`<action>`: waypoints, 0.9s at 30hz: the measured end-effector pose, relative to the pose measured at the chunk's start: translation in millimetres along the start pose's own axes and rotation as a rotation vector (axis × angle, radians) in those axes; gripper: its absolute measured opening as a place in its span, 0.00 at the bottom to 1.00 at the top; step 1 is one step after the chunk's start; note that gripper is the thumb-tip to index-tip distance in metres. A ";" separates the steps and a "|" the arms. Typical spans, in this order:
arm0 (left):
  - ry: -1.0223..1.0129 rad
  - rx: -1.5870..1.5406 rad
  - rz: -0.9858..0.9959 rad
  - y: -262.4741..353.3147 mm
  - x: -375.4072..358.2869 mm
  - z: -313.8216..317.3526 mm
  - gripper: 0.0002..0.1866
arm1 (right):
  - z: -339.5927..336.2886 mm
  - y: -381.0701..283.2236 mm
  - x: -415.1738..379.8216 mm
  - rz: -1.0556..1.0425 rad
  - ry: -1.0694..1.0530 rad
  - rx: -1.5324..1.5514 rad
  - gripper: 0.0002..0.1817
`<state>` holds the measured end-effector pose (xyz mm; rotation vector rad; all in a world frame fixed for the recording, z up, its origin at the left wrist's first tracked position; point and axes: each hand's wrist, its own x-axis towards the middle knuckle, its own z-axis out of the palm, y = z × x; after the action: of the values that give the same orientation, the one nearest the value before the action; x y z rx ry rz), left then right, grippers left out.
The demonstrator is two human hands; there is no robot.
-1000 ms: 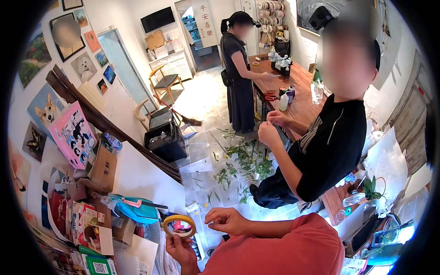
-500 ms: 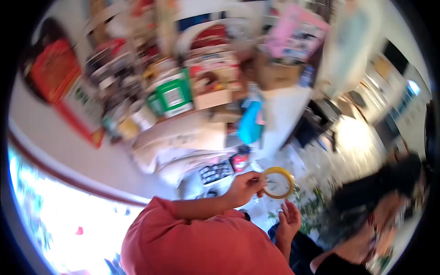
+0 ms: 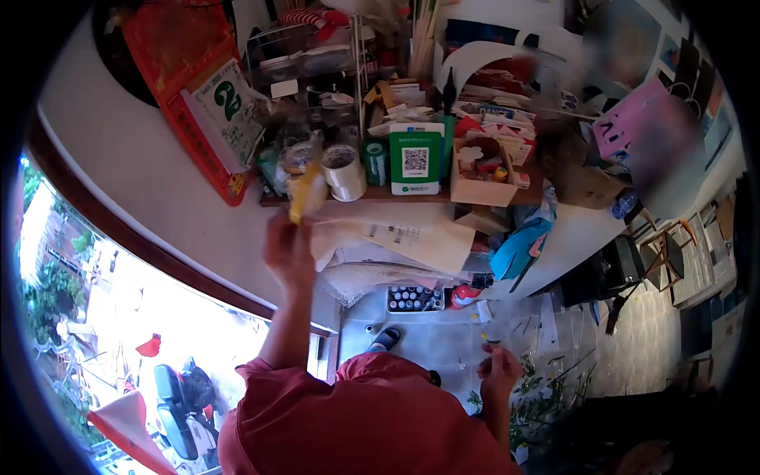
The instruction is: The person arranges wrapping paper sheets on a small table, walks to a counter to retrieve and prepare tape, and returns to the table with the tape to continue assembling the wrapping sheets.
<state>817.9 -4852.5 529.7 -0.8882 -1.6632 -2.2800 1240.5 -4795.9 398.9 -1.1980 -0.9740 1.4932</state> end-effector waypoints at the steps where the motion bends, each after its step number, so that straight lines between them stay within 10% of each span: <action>1: 0.016 0.105 0.133 2.2 24.0 -4.9 0.12 | 9.2 4.1 4.0 0.017 -0.054 -0.027 0.09; 8: -0.305 0.873 0.481 -25.2 134.4 -5.0 0.19 | 72.3 25.2 11.3 -0.004 -0.247 -0.059 0.09; 15: -0.274 0.764 0.603 -39.5 87.3 20.5 0.20 | 108.6 26.5 16.4 0.089 -0.229 -0.055 0.08; 18: -0.516 0.445 0.241 -77.1 29.8 32.1 0.33 | 123.6 28.9 20.8 0.075 -0.197 -0.197 0.07; 22: -0.425 0.631 0.278 -115.9 18.9 45.6 0.56 | 140.1 22.9 24.5 0.169 -0.167 -0.301 0.08; 27: -0.375 0.648 0.286 -141.9 25.8 62.1 0.61 | 161.4 23.4 37.6 0.294 -0.217 -0.256 0.09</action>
<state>751.9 -4740.1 442.0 -1.3097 -2.0667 -1.3062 1075.6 -4767.9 400.9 -1.4302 -1.2019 1.7991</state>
